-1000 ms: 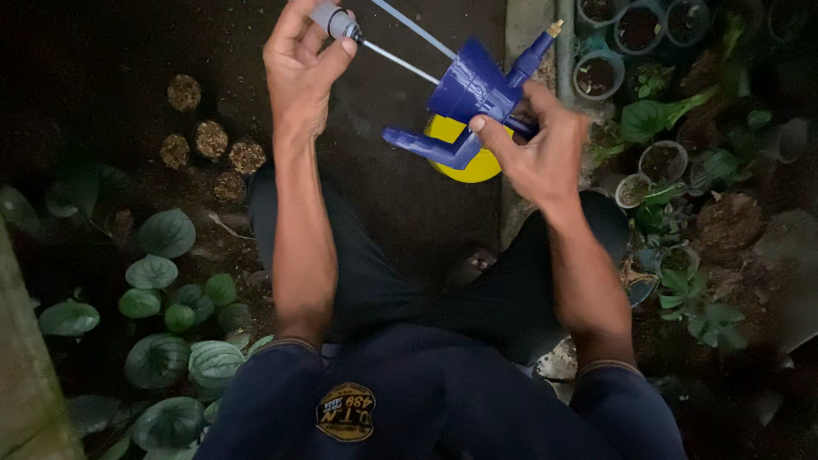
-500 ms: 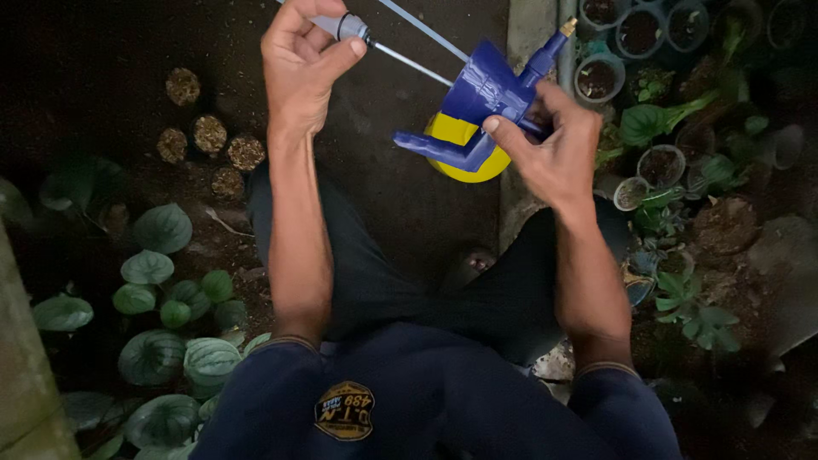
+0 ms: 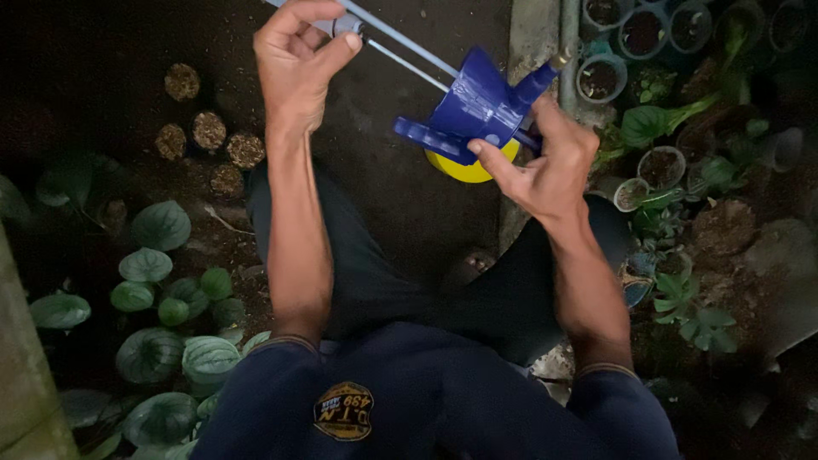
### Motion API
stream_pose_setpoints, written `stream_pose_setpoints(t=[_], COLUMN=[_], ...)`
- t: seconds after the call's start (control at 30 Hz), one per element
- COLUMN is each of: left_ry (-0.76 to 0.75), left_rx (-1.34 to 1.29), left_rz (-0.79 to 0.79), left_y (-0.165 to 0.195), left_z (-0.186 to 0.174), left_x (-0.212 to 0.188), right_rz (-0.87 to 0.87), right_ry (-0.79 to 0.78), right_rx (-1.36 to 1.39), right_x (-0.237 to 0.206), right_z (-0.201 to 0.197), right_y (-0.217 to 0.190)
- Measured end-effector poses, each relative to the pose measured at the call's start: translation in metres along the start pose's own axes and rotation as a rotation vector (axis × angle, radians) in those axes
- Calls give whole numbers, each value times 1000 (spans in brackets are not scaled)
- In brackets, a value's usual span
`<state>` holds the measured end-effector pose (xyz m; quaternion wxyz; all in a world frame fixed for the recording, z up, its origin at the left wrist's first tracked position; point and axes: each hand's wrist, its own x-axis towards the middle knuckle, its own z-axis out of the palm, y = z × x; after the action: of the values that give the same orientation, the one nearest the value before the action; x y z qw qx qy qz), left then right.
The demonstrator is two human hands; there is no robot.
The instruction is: The person sits on the ground and assembles a knapsack pressure sprayer. They attach the pump handle and hose to the blue pump unit, insert the pump assembly into the yellow tank, screw it closed, then pump the handle repeatedly to pressurize the tank before standing and carrying it.
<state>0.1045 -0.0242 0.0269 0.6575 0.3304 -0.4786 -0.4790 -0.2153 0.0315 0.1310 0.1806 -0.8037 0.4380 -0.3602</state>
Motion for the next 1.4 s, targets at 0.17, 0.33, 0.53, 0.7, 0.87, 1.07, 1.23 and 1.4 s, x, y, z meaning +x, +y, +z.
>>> stream_pose_setpoints(t=[0.17,0.33,0.53,0.7,0.87,1.07,1.23,1.4], left_ry=[82,71,40,78,11,-61,-75,-130], left_rx=[-32,-16,-32,-67,-102,-101,-51,-28], left_rz=[-76,-48,-12,-19,-57,-40,-3,-6], left_y=[-1,0,2,-4,-6,-4,-5,-5], left_z=[-1,4,17,30,32,30,31,34], left_x=[-1,1,2,1,-1,-3,-2,-5], right_rz=[-162,-175,-73,107,331,552,561,580], right_ry=[-5,2,-2,15,-11,-28,-26,-37], right_rx=[-228,-180,-14,141,337,507,544,517], right_x=[1,3,1,0,-1,0,1,-1], right_z=[0,-2,-1,4,3,0,6,13], right_y=[9,20,20,23,28,30,33,31])
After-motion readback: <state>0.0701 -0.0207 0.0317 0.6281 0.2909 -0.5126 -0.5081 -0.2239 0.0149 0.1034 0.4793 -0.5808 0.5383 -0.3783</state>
